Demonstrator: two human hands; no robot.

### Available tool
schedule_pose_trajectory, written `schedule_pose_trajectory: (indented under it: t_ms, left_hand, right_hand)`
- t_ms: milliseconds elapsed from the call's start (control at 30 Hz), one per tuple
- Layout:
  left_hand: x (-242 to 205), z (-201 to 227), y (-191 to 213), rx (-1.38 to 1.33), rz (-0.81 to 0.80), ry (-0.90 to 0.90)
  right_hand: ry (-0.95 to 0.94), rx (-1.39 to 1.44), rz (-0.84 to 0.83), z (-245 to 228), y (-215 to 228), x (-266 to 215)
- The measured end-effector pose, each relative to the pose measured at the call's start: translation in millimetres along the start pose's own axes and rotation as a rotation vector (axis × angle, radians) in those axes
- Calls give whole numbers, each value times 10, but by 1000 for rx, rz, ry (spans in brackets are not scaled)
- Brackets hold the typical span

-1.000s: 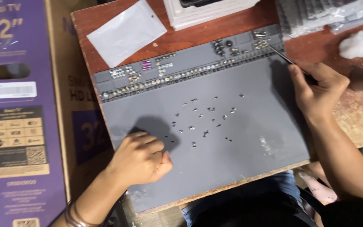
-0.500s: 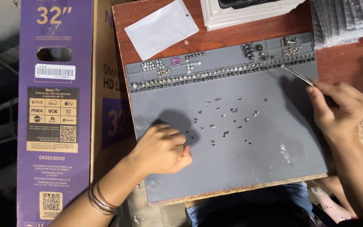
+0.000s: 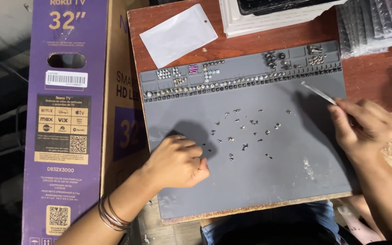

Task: The person uses tweezers to pick up small screws from a gray mat and place them into a compartmentalized organizer tray. The person repeatedly transfers screws one by one from the scattered pile into the tray slots.

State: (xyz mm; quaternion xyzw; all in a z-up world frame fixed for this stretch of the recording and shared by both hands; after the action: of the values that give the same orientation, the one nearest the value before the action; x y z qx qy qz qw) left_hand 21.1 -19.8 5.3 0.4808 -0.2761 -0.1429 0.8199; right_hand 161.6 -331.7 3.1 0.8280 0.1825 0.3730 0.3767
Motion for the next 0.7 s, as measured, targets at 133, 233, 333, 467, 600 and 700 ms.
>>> schedule_pose_trajectory:
  t_ms: [133,233,333,467,600,700]
  left_hand:
    - [2,6,1,4,-2,0]
    - [-1,-4,1,-3,-2,11]
    - [-1,11,12,6,7,-7]
    - [9,3,12,2,-5,3]
    - [-9,-5,-16,-4,-11,11]
    - [6,0,-3,1,-21,1]
  right_hand:
    - [13,4,0,-27,1,3]
    - [46,1,43,-36,2,17]
    - [-4,1,-13,-21,-18,8]
    - [4,-5,-28,-36,-15,29]
    - [37,7,-22,-63,-25,64]
    - [20,65,-61,-122,-7,114]
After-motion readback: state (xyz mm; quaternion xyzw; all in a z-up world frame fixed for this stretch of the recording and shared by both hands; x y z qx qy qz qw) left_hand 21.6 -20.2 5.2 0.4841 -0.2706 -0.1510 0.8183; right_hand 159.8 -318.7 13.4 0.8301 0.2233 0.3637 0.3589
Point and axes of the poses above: each hand's wrist, its own x-axis towards the middle knuckle, its own y-axis out of the back of the hand, z = x × y, the point moved 4 cm from there along x, towards the middle knuckle, and after that the axes turned 10 degrees about -z, right-handed, at the moved point
